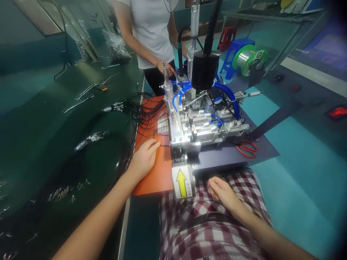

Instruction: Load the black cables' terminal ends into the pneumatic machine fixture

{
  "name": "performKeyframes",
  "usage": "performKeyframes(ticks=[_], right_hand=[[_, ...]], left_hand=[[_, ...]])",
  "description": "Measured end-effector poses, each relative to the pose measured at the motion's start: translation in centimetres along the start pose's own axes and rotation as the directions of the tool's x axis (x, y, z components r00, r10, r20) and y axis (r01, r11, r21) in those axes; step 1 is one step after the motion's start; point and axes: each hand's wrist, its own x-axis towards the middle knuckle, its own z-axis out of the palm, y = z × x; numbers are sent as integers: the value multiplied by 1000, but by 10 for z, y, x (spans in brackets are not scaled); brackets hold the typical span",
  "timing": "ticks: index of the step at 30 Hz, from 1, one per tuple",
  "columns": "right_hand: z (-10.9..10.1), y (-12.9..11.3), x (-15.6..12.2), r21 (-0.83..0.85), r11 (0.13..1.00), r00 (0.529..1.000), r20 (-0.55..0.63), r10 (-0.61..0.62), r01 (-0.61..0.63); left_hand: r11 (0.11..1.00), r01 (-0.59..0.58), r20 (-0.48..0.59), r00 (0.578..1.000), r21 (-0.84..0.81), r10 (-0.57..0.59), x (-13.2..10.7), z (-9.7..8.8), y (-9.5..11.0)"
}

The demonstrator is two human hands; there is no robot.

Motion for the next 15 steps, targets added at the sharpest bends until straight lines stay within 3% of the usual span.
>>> performKeyframes(ticks=[10, 15], right_hand=[[1, 31, -8, -86, 996, 990, 139, 39, -27], [3, 32, -11, -103, 994, 975, 216, 49, -27]], left_hand=[[997, -72, -50, 996, -36, 70, 6, -2, -5], [996, -76, -50, 996, -36, 74, 6, -3, -4]])
